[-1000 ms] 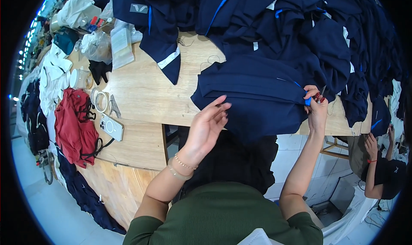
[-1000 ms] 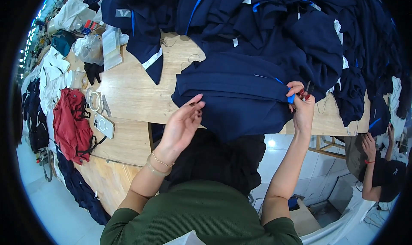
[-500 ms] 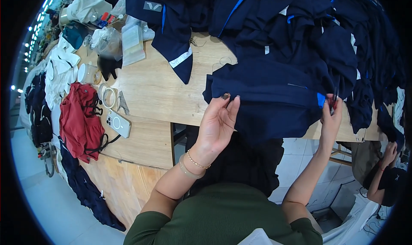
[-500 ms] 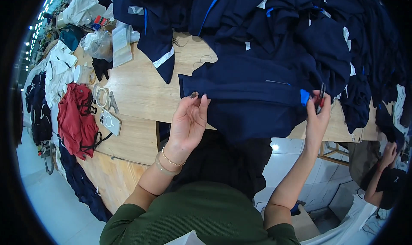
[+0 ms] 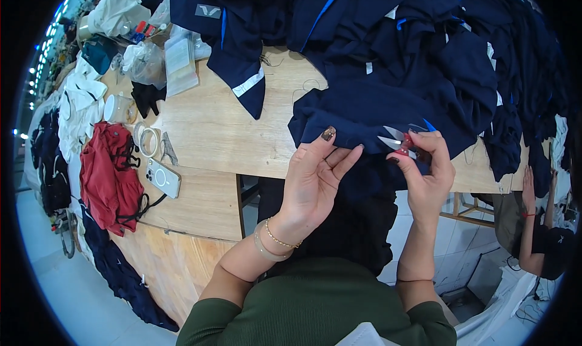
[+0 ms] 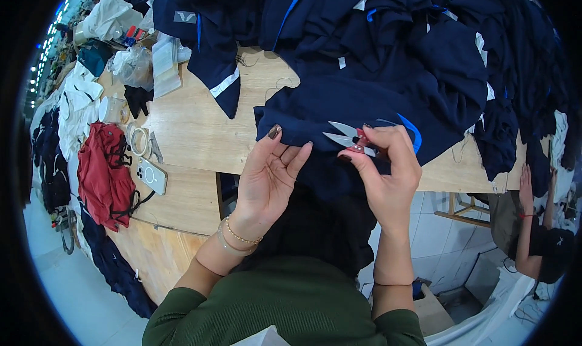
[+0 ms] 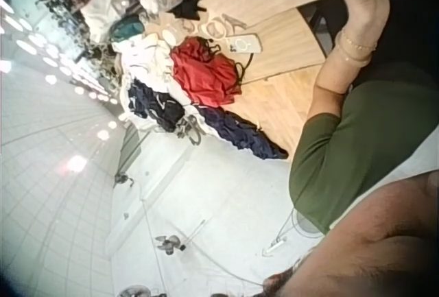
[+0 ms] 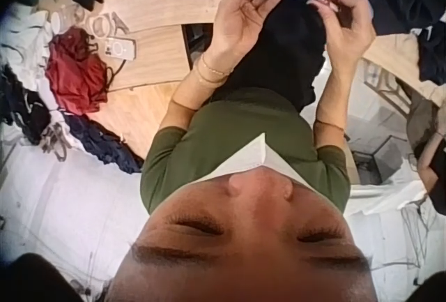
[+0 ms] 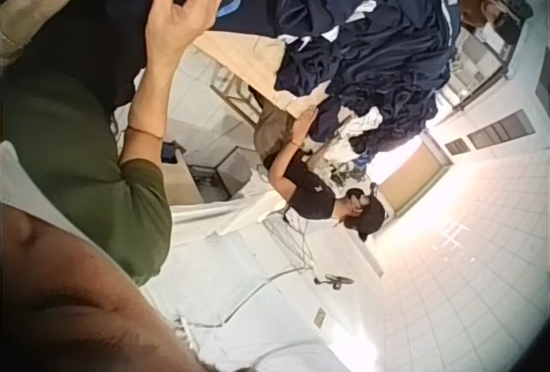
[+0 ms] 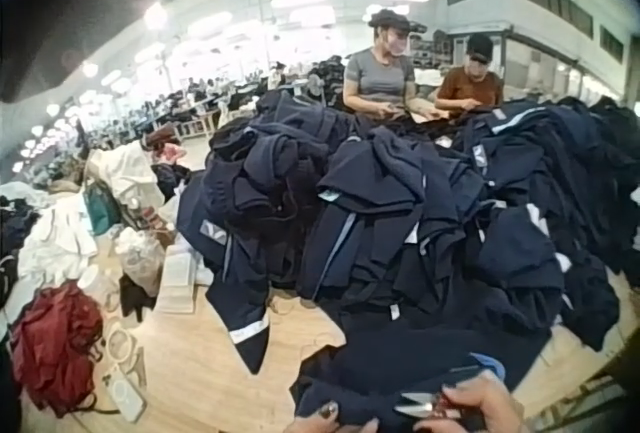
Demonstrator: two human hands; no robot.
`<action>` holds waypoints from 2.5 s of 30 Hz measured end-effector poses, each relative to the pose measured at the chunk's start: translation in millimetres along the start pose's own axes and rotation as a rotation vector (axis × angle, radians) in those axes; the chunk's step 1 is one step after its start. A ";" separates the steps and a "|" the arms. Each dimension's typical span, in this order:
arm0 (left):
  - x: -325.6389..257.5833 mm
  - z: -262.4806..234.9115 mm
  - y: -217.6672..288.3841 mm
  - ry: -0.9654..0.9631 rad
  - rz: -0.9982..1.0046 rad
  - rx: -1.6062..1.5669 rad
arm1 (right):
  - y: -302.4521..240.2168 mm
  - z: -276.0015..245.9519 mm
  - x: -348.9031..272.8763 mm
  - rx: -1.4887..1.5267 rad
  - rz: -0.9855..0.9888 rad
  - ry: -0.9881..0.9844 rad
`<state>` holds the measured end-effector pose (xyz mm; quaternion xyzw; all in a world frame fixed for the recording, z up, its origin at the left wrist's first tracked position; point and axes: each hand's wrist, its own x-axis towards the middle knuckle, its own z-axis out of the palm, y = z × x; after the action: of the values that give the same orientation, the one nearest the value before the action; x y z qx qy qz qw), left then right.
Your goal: Trimming loose threads from dark blue clothing items using thread snips.
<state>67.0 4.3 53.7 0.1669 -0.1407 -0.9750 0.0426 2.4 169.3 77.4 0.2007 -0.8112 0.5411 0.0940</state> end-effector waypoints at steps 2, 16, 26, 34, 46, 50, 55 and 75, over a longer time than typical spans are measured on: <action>0.8 -4.2 -0.2 -0.031 0.004 0.019 | -1.6 3.9 4.6 -0.006 -0.047 0.010; -1.4 3.8 -2.6 -0.024 0.016 0.100 | -5.4 11.7 14.3 -0.114 -0.295 -0.036; -1.4 6.3 -2.4 -0.002 0.010 0.149 | -2.5 15.1 15.0 -0.118 -0.299 -0.007; -1.7 16.2 -3.5 0.084 0.000 0.107 | -2.4 20.4 2.1 -0.052 -0.175 0.062; -2.7 17.9 -5.7 0.084 0.029 0.110 | -6.6 26.2 0.6 -0.096 -0.233 0.069; -3.1 17.4 -5.7 0.083 0.028 0.106 | -9.8 30.6 3.3 -0.118 -0.265 0.080; -2.0 17.3 -4.3 0.077 0.021 0.114 | -3.0 28.4 4.4 -0.160 -0.293 0.082; 35.0 6.7 2.7 0.048 1.108 1.568 | 13.9 12.4 56.0 0.468 0.315 -0.334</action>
<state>31.9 -1.1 49.6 0.0777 -0.8110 -0.4411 0.3764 -53.3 150.1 81.5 0.1750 -0.6902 0.6803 -0.1740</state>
